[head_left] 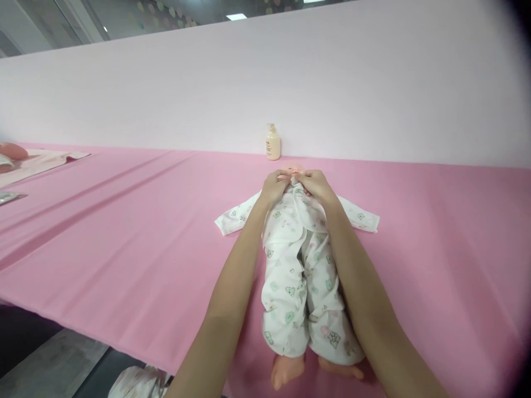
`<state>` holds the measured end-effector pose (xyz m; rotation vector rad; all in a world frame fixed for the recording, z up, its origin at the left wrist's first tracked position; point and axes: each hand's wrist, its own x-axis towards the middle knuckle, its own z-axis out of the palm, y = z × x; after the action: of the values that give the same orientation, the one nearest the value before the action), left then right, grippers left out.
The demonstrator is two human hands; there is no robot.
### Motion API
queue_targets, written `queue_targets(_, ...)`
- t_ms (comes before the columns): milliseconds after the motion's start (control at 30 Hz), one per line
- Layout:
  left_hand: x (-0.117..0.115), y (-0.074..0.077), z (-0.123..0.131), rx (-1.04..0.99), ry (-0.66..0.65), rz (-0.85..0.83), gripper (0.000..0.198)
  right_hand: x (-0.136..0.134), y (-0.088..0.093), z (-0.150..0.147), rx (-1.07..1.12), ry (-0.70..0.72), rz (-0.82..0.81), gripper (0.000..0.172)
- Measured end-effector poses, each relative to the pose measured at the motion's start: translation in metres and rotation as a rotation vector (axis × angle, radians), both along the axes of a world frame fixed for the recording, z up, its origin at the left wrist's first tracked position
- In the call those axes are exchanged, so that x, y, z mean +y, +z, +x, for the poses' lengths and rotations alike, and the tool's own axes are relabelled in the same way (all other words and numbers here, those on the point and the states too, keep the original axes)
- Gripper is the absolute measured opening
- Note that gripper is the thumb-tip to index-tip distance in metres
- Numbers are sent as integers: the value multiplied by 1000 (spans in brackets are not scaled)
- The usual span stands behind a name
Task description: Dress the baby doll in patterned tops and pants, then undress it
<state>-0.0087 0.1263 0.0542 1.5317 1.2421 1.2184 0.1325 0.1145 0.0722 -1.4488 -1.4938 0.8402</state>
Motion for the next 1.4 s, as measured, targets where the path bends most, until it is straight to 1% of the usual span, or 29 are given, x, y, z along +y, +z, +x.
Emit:
queue_targets(33, -3, 4, -1, 26, -34, -19, 29, -6, 6, 1, -78, 39, -11, 20)
queue_targets(100, -10, 12, -3, 85, -105, -34, 29, -17, 17, 3, -230, 84, -30, 17)
queue_targets(167, -15, 19, -4, 132, -161, -49, 33, -25, 26, 6, -319, 98, -39, 13)
queue_targets(200, -18, 22, -4, 164, -182, -45, 34, -28, 29, 7, -331, 106, -37, 15)
queue_targets(267, -22, 27, -3, 248, -205, -20, 37, -30, 33, 12, -306, 138, -23, 25)
queue_targets(367, -27, 31, -2, 373, -175, 32, 39, -29, 35, 20, -228, 169, 37, 39)
queue_targets(467, -30, 32, 1, 441, -109, 83, 40, -27, 35, 25, -168, 125, 118, 44)
queue_targets(567, -29, 30, 1, 462, -117, 118, 44, -28, 37, 27, -174, 93, 127, 43)
queue_targets(700, -24, 26, -2, 412, -201, 108, 45, -33, 38, 26, -222, 154, 80, 37)
queue_targets(833, -22, 21, 2, 351, -169, 88, 47, -36, 40, 24, -254, 125, 51, 36)
queue_targets(900, -24, 21, 6, 362, -171, 124, 47, -36, 40, 24, -254, 117, 42, 33)
queue_targets(1033, -28, 24, 11, 377, -213, 199, 36, -35, 41, 26, -230, 125, 34, 33)
queue_targets(1100, -27, 24, 8, 305, -251, 168, 37, -37, 42, 27, -223, 127, 33, 30)
queue_targets(1167, -23, 23, 4, 190, -278, 97, 39, -41, 44, 26, -226, 127, 34, 28)
queue_targets(1267, -18, 20, -2, 23, -274, -17, 35, -45, 46, 24, -244, 125, 57, 27)
queue_targets(1333, -16, 18, -5, -53, -276, -76, 32, -45, 46, 24, -258, 152, 83, 27)
queue_targets(1400, -16, 18, -5, -81, -290, -109, 30, -44, 45, 23, -269, 207, 99, 28)
